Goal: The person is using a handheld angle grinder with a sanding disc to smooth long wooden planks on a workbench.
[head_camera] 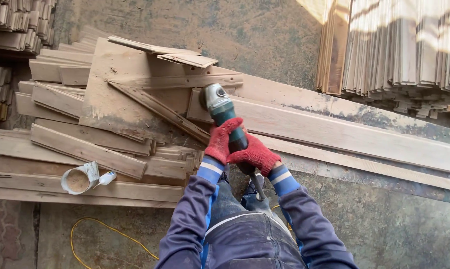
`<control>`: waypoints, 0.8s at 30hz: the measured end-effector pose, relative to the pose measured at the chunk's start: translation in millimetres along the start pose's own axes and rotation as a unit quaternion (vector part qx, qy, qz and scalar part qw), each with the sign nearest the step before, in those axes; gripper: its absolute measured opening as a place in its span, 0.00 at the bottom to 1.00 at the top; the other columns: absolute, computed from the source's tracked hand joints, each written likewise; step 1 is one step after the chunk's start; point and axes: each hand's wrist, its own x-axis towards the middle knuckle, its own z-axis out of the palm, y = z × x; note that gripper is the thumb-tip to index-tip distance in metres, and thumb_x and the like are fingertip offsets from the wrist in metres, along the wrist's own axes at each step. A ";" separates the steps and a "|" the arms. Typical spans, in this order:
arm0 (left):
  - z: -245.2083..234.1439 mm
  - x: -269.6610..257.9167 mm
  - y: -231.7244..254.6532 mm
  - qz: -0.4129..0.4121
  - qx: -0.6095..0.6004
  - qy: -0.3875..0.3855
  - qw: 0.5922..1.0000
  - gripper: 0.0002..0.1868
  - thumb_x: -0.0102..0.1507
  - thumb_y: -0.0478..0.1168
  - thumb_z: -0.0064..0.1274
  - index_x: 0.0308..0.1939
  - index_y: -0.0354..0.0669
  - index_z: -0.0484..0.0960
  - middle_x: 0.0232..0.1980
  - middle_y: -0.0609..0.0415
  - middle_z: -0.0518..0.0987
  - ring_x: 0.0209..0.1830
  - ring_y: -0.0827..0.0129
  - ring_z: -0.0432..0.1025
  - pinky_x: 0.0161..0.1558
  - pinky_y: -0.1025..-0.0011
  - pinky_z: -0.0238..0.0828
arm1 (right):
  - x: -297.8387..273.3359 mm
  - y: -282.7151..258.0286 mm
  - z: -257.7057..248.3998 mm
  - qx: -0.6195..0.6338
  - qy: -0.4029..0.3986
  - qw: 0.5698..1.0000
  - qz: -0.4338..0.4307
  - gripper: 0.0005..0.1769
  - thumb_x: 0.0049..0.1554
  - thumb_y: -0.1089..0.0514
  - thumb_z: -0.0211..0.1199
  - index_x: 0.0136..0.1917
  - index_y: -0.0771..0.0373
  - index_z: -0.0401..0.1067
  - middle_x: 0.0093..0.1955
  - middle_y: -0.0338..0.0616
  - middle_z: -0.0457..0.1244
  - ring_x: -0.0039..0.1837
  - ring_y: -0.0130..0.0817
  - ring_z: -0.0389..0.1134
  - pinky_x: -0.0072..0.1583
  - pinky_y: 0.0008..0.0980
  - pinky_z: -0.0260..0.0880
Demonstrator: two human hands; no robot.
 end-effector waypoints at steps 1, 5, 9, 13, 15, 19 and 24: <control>-9.5 5.6 4.1 0.001 -0.005 0.020 1.000 0.33 0.45 0.35 0.74 0.51 0.43 0.75 0.31 0.45 0.81 0.28 0.54 0.81 0.33 0.52 0.82 | -0.5 -8.0 6.6 -0.003 -0.019 1.000 -0.004 0.37 0.25 0.54 0.88 0.49 0.57 0.77 0.39 0.44 0.67 0.44 0.36 0.68 0.49 0.35 0.70; -20.0 3.5 11.2 0.007 -0.004 0.034 0.999 0.33 0.45 0.35 0.75 0.51 0.41 0.74 0.32 0.42 0.81 0.28 0.52 0.81 0.34 0.53 0.81 | 9.0 -10.1 14.3 -0.007 -0.037 0.999 -0.006 0.39 0.26 0.53 0.88 0.51 0.58 0.76 0.41 0.46 0.68 0.47 0.38 0.69 0.52 0.36 0.70; 7.8 2.6 -13.1 -0.016 0.004 0.011 1.000 0.34 0.45 0.36 0.75 0.53 0.44 0.74 0.32 0.44 0.80 0.29 0.52 0.81 0.34 0.51 0.83 | -1.5 5.6 -11.5 0.018 -0.012 1.000 0.000 0.38 0.26 0.53 0.88 0.50 0.57 0.76 0.41 0.45 0.68 0.46 0.38 0.70 0.51 0.35 0.70; 57.0 0.0 -65.4 -0.046 0.029 -0.065 0.996 0.30 0.46 0.35 0.73 0.50 0.47 0.78 0.30 0.47 0.81 0.27 0.55 0.81 0.30 0.52 0.84 | -47.0 3.2 -55.5 0.060 0.063 0.996 0.032 0.34 0.26 0.56 0.85 0.47 0.58 0.76 0.38 0.43 0.68 0.44 0.36 0.69 0.49 0.33 0.70; 82.4 -13.2 -95.6 -0.046 0.057 -0.095 0.993 0.31 0.43 0.33 0.74 0.49 0.45 0.80 0.31 0.46 0.81 0.28 0.55 0.81 0.30 0.54 0.83 | -51.2 49.9 -85.5 0.107 0.089 0.990 0.038 0.32 0.28 0.58 0.85 0.46 0.61 0.74 0.35 0.49 0.67 0.38 0.42 0.70 0.42 0.40 0.73; 129.8 -23.8 -179.2 -0.054 0.140 -0.174 0.973 0.35 0.38 0.36 0.78 0.48 0.43 0.81 0.34 0.50 0.80 0.34 0.60 0.78 0.37 0.58 0.80 | -85.9 122.4 -141.3 0.209 0.163 0.961 0.079 0.27 0.35 0.65 0.80 0.45 0.69 0.69 0.30 0.63 0.65 0.30 0.57 0.70 0.29 0.54 0.72; 176.9 -63.0 -244.2 -0.075 0.273 -0.231 0.931 0.38 0.37 0.45 0.79 0.49 0.45 0.80 0.40 0.50 0.80 0.43 0.60 0.77 0.50 0.59 0.75 | -124.1 174.4 -176.7 0.256 0.260 0.925 0.106 0.32 0.35 0.65 0.82 0.52 0.70 0.71 0.40 0.62 0.66 0.39 0.57 0.71 0.39 0.60 0.73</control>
